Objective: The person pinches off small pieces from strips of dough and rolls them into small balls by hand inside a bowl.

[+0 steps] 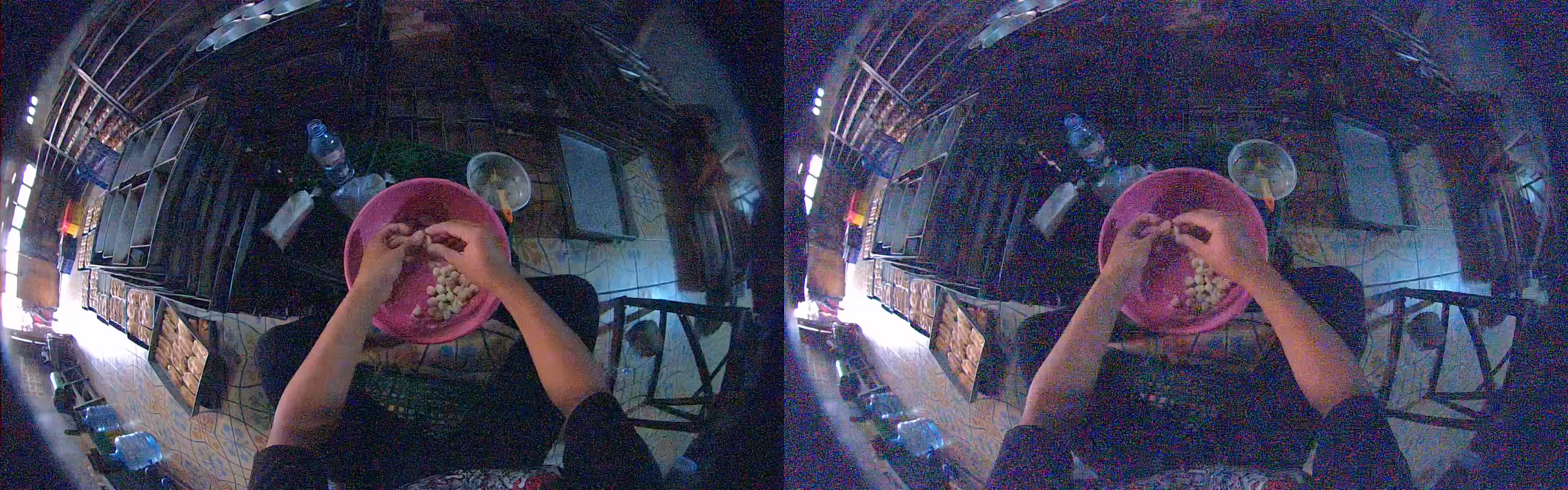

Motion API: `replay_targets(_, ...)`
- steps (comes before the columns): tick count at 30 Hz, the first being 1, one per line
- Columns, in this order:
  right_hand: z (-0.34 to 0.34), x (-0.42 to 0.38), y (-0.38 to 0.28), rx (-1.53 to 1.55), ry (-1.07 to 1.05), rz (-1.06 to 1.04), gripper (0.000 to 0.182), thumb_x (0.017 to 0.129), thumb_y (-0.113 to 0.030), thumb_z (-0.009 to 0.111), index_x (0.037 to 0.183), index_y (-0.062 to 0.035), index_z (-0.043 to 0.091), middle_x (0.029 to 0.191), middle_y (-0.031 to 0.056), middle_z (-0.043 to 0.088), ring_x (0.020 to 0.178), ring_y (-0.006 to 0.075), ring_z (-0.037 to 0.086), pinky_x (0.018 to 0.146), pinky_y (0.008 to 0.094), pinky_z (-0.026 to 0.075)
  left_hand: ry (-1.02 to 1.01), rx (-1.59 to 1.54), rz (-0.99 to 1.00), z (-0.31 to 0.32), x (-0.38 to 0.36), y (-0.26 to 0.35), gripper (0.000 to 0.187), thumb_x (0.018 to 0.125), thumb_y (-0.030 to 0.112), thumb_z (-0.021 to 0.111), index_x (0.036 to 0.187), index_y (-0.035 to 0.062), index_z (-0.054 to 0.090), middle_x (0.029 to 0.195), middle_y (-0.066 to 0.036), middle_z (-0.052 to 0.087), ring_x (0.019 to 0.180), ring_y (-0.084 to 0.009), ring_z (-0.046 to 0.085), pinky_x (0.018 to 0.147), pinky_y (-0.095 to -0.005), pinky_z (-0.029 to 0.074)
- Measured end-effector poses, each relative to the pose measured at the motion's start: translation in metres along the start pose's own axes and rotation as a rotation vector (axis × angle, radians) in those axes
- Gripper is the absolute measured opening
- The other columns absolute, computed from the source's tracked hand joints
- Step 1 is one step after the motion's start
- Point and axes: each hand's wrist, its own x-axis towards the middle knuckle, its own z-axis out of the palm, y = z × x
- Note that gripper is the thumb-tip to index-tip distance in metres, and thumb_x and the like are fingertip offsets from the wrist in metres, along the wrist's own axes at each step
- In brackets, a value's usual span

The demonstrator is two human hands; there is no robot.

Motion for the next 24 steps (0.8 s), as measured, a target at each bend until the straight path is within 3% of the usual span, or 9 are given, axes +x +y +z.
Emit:
replay_targets(2,-0.001,-0.002,0.005,-0.26,0.019,-0.167,0.03,0.085,-0.013,0.078,0.113,-0.0032,0.071,0.096,0.0111,0.071,0.096,0.0216,0.071,0.084,0.0338,0.056,0.026,0.054,0.022,0.005,-0.005,0.004,0.023,0.093,0.013,0.073,0.111,0.0076,0.06,0.098,-0.002,0.068,0.088,-0.0122,0.064,0.074,-0.0262,0.052)
replay_targets(6,0.0,-0.003,0.005,-0.248,-0.004,-0.155,0.028,0.083,-0.017,0.079,0.106,-0.0018,0.071,0.094,0.0115,0.069,0.089,0.0252,0.07,0.08,0.0356,0.055,0.004,0.156,0.081,0.007,-0.008,-0.005,0.014,0.095,0.021,0.072,0.102,0.0099,0.066,0.096,-0.003,0.07,0.089,-0.0134,0.063,0.078,-0.0298,0.052)
replay_targets(10,0.0,-0.006,-0.002,-0.237,-0.027,-0.157,0.024,0.083,-0.018,0.078,0.098,-0.0007,0.07,0.088,0.0118,0.067,0.082,0.0257,0.068,0.074,0.0368,0.054,-0.093,-0.008,0.044,0.002,0.001,-0.022,0.023,0.091,0.016,0.076,0.107,0.0077,0.062,0.093,-0.001,0.067,0.085,-0.0103,0.063,0.074,-0.0246,0.051)
replay_targets(13,-0.004,-0.006,-0.003,-0.228,-0.057,-0.176,0.021,0.083,-0.017,0.077,0.095,-0.0014,0.07,0.085,0.0122,0.065,0.08,0.0262,0.068,0.071,0.0367,0.053,-0.115,-0.006,-0.004,0.007,-0.006,-0.012,0.024,0.094,0.023,0.074,0.11,0.0089,0.063,0.098,-0.001,0.067,0.087,-0.0112,0.063,0.077,-0.0251,0.053)
replay_targets(15,-0.005,-0.006,-0.004,-0.234,-0.073,-0.196,0.019,0.082,-0.017,0.076,0.093,-0.0018,0.07,0.084,0.0123,0.064,0.079,0.0267,0.067,0.069,0.0368,0.052,-0.209,-0.159,-0.268,0.011,-0.012,-0.001,0.027,0.096,0.032,0.07,0.112,0.0105,0.064,0.102,0.0,0.067,0.091,-0.0118,0.063,0.081,-0.0257,0.053)
replay_targets(18,-0.006,-0.005,-0.003,-0.297,-0.107,-0.23,0.019,0.083,-0.018,0.077,0.09,-0.0023,0.07,0.084,0.0121,0.064,0.078,0.0287,0.067,0.067,0.0381,0.053,-0.247,-0.251,-0.382,0.003,-0.01,0.004,0.03,0.098,0.036,0.067,0.114,0.0103,0.064,0.104,-0.001,0.067,0.094,-0.0121,0.063,0.083,-0.0262,0.052)
replay_targets(22,-0.009,-0.002,0.0,-0.444,-0.095,-0.29,0.02,0.083,-0.02,0.078,0.09,-0.0025,0.071,0.089,0.0112,0.066,0.079,0.029,0.067,0.067,0.0405,0.053,-0.306,-0.174,-0.209,-0.003,-0.004,-0.002,0.027,0.098,0.027,0.068,0.116,0.0076,0.064,0.102,-0.001,0.068,0.092,-0.0132,0.064,0.084,-0.0254,0.052)
replay_targets(24,-0.007,-0.002,-0.001,-0.433,-0.088,-0.292,0.021,0.083,-0.02,0.079,0.092,-0.0028,0.072,0.09,0.0114,0.067,0.08,0.0289,0.068,0.068,0.0406,0.054,-0.143,-0.095,-0.105,-0.001,-0.009,0.002,0.024,0.097,0.017,0.069,0.117,0.0043,0.063,0.103,-0.003,0.069,0.091,-0.0146,0.065,0.083,-0.0266,0.053)
